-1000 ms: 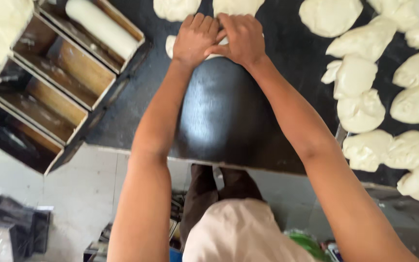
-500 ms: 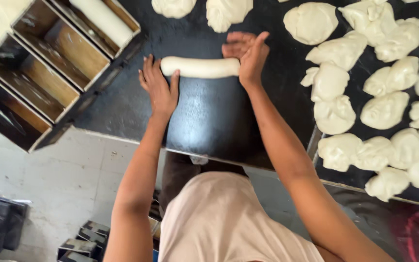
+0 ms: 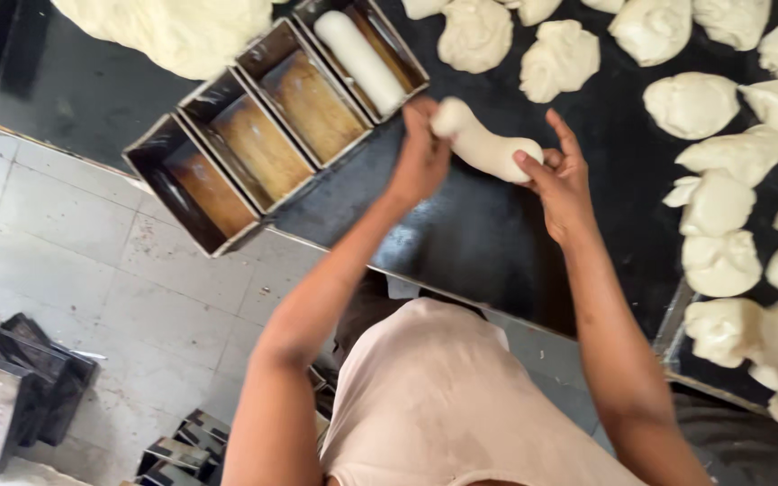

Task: The person shapes portions of dough by hand on a dark work surface, rolling them into cylinders and placing them into metal bread tins, then moves a stack of tins across the floor to another area.

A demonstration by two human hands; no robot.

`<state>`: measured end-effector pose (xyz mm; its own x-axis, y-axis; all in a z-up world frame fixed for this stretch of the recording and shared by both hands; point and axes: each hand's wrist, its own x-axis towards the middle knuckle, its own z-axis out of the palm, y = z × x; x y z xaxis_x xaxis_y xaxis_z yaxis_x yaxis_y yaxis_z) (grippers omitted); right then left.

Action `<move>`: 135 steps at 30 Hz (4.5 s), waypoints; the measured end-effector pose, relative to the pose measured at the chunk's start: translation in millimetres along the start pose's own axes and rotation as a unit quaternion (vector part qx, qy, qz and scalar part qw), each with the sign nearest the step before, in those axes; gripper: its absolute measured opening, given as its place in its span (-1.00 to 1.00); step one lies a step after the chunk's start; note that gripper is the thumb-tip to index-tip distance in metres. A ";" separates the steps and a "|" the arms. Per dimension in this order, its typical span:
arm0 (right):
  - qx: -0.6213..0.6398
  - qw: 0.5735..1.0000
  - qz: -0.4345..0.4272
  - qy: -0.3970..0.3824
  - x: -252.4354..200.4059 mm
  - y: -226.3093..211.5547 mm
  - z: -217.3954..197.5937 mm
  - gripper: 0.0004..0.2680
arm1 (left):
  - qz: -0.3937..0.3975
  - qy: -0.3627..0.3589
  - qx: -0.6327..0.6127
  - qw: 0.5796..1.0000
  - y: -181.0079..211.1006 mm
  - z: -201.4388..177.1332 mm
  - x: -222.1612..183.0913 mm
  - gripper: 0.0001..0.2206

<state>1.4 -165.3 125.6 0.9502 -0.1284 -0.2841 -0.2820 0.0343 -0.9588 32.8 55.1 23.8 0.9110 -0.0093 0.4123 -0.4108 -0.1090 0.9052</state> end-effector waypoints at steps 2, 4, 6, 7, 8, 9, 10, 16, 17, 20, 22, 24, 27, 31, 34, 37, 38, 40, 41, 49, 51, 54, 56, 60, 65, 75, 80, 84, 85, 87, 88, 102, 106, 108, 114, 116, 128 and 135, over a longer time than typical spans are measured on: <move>0.139 0.973 0.062 -0.175 -22.7 -28.7 41.7 -0.55 | 0.033 -0.039 -0.008 0.999 22.2 -81.1 32.2 -0.42; 0.054 0.972 -0.051 -0.223 -32.7 -43.8 101.2 -0.58 | -0.038 -0.106 -0.025 0.993 45.4 -163.1 64.2 -0.32; -0.107 0.954 -0.163 -0.229 -37.8 -50.5 160.8 -0.67 | -0.045 -0.140 -0.014 0.989 61.6 -221.4 89.9 -0.26; -0.175 0.953 -0.160 -0.187 -37.6 -51.8 188.0 -0.71 | -0.070 -0.163 0.066 0.982 64.8 -242.4 100.0 -0.31; -0.172 0.955 -0.158 -0.181 -35.0 -51.8 212.0 -0.71 | -0.095 -0.186 0.145 0.967 64.4 -259.2 106.8 -0.36; -0.252 0.932 -0.194 -0.172 -29.3 -51.2 233.1 -0.74 | -0.094 -0.194 0.145 0.966 61.6 -268.2 106.1 -0.36; -0.332 0.901 -0.230 -0.161 -21.9 -51.4 247.6 -0.75 | -0.041 -0.217 0.218 0.951 56.9 -272.0 105.6 -0.35; -0.407 0.871 -0.245 -0.124 -38.5 -41.0 225.8 -0.79 | 0.099 -0.086 0.435 0.891 52.3 -289.0 104.3 -0.31; -0.370 0.893 -0.235 -0.100 -42.2 -39.8 207.0 -0.82 | 0.101 0.007 0.390 0.915 57.6 -286.6 107.7 -0.35; -0.337 0.922 -0.190 -0.018 -48.4 -13.3 138.3 -0.83 | 0.095 -0.014 0.313 0.945 71.6 -250.0 112.5 -0.47; -0.343 0.923 -0.171 0.043 -47.2 14.3 84.7 -0.82 | 0.108 -0.081 0.253 0.958 77.0 -197.6 112.8 -0.48; -0.435 0.885 -0.129 0.106 -44.6 39.4 36.5 -0.79 | 0.057 -0.168 0.158 0.971 70.2 -133.3 112.1 -0.53; -0.561 0.760 -0.276 0.178 -36.4 69.7 -33.7 -0.75 | 0.058 -0.250 0.087 0.963 20.2 -23.6 113.3 -0.60; -0.546 0.784 -0.245 0.165 -18.8 92.5 -68.0 -0.77 | 0.244 -0.233 0.346 0.875 -63.8 113.0 145.0 -0.30; -0.542 0.784 -0.247 0.173 -17.4 102.7 -68.2 -0.77 | 0.254 -0.259 0.372 0.854 -103.9 186.6 201.7 -0.28; -0.530 0.786 -0.265 0.176 -6.7 105.1 -76.6 -0.76 | 0.058 -0.357 0.426 0.829 -92.0 214.2 218.0 -0.42; -0.523 0.792 -0.267 0.168 -11.4 107.6 -78.6 -0.76 | 0.047 -0.358 0.428 0.829 -79.7 212.4 212.8 -0.42; -0.522 0.796 -0.261 0.163 -10.0 110.7 -80.4 -0.76 | 0.007 -0.360 0.455 0.815 -51.5 199.8 195.1 -0.64; -0.521 0.796 -0.259 0.167 -11.1 111.2 -82.0 -0.75 | 0.066 -0.344 0.421 0.837 -38.4 182.7 178.7 -0.68; -0.218 0.926 -0.302 0.062 21.0 72.4 -75.4 -0.62 | 0.104 -0.319 0.366 0.868 45.7 36.9 -40.9 -0.57; -0.346 0.844 -0.404 0.069 68.9 46.4 -59.5 -0.60 | -0.117 -0.063 0.216 0.967 46.5 41.2 -64.9 -0.67; -0.527 0.811 -0.253 -0.015 118.8 32.2 -16.7 -0.64 | -0.292 0.059 -0.045 0.953 38.6 63.3 -77.2 -0.58; -0.472 0.850 -0.230 -0.048 101.8 41.2 -2.1 -0.62 | -0.332 0.136 -0.130 0.924 45.6 79.0 -70.3 -0.55; -0.214 0.933 -0.198 -0.211 31.9 58.1 18.9 -0.67 | -0.256 0.285 -0.158 0.910 66.6 110.5 -47.4 -0.63; -0.246 0.879 -0.408 0.011 -12.0 22.8 0.5 -0.58 | -0.256 0.240 -0.170 0.921 88.1 113.7 -41.0 -0.67; -0.062 0.884 -0.447 0.122 -2.9 -73.3 -88.8 -0.38 | -0.175 -0.125 -0.431 0.876 123.6 66.9 78.3 -0.16; -0.477 0.716 -0.433 0.267 -8.0 20.8 -63.1 -0.66 | -0.094 -0.101 0.131 0.982 67.1 15.5 39.3 -0.35; -0.354 0.890 -0.129 -0.256 20.1 65.7 -62.4 -0.56 | -0.035 -0.239 0.315 0.918 18.0 -23.8 -4.2 -0.37; -0.297 0.894 -0.188 -0.280 54.6 55.3 -78.8 -0.57 | 0.057 -0.262 0.364 0.892 9.3 -30.4 -6.7 -0.41; -0.457 0.852 -0.211 -0.143 123.2 43.9 -74.1 -0.37 | 0.036 -0.278 0.380 0.882 -5.0 -25.7 -8.8 -0.42; -0.568 0.776 -0.266 -0.060 134.2 43.8 -79.0 -0.49 | 0.013 -0.294 0.400 0.868 -8.1 -25.6 -12.7 -0.43; -0.156 0.984 -0.059 0.055 37.2 5.1 -22.6 -0.68 | 0.039 -0.291 0.409 0.864 -3.4 -29.2 -10.0 -0.53; -0.132 0.877 -0.388 0.250 19.8 -64.9 -81.4 -0.66 | 0.050 -0.279 0.412 0.866 -2.2 -28.9 -8.9 -0.52; -0.328 0.748 -0.422 0.394 13.7 -47.6 -83.6 -0.66 | 0.042 -0.283 0.405 0.868 -5.6 -31.1 -10.4 -0.54; -0.351 0.930 -0.091 -0.065 7.9 59.4 -26.2 -0.67 | 0.036 -0.273 0.394 0.877 -0.3 -26.3 -7.8 -0.55; -0.379 0.918 -0.068 -0.099 63.5 42.6 -70.6 -0.67 | 0.029 -0.271 0.389 0.880 0.1 -25.9 -6.1 -0.57; -0.430 0.899 -0.063 -0.054 102.3 46.4 -68.4 -0.62 | 0.010 -0.244 0.385 0.890 8.6 -19.6 -5.1 -0.62; -0.509 0.680 -0.528 0.018 -6.0 21.1 -46.4 -0.55 | 0.000 -0.208 0.375 0.903 10.1 -6.5 -12.3 -0.66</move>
<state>-16.3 -209.8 107.3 0.6962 0.4267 0.5773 0.5911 -0.7971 -0.1236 17.2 60.6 28.6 0.9103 -0.3642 0.1968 -0.4120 -0.7509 0.5162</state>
